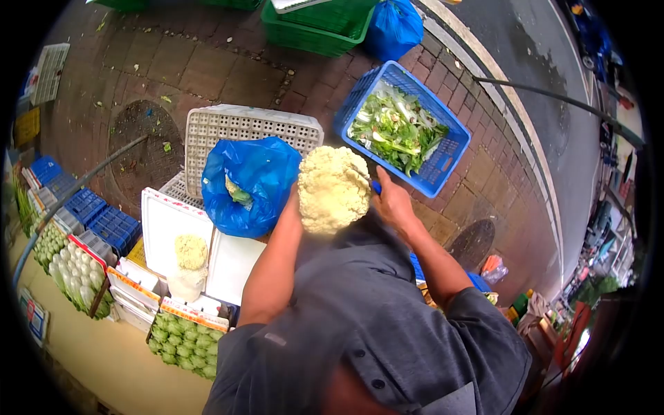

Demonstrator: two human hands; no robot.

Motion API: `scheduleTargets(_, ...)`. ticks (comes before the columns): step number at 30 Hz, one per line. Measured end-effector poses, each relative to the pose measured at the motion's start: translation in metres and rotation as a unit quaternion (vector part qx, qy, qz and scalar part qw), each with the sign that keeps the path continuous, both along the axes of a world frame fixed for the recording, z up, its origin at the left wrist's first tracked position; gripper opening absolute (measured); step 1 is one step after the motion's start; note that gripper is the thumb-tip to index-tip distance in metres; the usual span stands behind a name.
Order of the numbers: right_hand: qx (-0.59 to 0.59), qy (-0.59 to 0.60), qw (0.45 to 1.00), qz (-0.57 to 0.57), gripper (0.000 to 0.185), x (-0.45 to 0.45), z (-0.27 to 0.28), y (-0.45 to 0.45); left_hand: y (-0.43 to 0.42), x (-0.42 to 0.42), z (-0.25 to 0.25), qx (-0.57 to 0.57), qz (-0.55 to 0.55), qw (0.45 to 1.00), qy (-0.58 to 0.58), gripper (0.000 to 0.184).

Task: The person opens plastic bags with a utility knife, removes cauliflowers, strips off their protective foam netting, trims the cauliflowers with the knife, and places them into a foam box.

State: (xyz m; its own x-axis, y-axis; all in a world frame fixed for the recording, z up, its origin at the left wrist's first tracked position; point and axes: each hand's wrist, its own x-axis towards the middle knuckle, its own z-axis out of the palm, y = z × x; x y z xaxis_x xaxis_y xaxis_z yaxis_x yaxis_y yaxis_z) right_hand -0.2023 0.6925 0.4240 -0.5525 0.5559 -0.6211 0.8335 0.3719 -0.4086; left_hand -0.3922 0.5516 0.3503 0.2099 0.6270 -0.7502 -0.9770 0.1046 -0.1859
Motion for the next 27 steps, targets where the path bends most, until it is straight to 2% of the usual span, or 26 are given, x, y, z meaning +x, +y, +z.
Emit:
scheduleTargets(3,0.003,0.020,0.998,0.056,0.066,-0.018,0.004,-0.020,-0.015,-0.011,0.013,0.004,0.023,1.000,0.007,0.049)
scheduleTargets(6,-0.017,0.007,0.998,0.065,0.068,-0.031,0.013,-0.026,-0.030,-0.013,0.015,0.011,0.033,0.999,0.008,0.049)
scheduleTargets(9,-0.006,-0.033,0.995,0.095,0.061,-0.035,0.008,-0.033,-0.044,-0.013,0.016,0.018,0.040,0.999,0.007,0.049)
scheduleTargets(12,0.006,-0.015,0.994,0.106,0.060,-0.039,0.015,-0.041,-0.055,-0.012,0.018,0.021,0.044,0.999,0.006,0.049)
scheduleTargets(15,0.045,-0.036,0.996,0.074,0.065,-0.036,0.006,-0.053,-0.066,-0.010,0.018,0.023,0.046,0.999,0.007,0.049)
scheduleTargets(18,0.054,-0.085,0.995,0.013,0.062,-0.033,0.007,-0.050,-0.073,-0.008,0.018,0.024,0.049,0.998,0.009,0.049)
scheduleTargets(24,0.046,-0.036,0.997,0.057,0.057,-0.021,0.006,-0.050,-0.082,-0.004,0.017,0.031,0.055,0.998,0.013,0.048)
scheduleTargets(27,0.022,-0.082,0.996,0.003,0.056,-0.011,-0.013,-0.042,-0.087,-0.004,0.018,0.038,0.064,0.997,0.010,0.048)
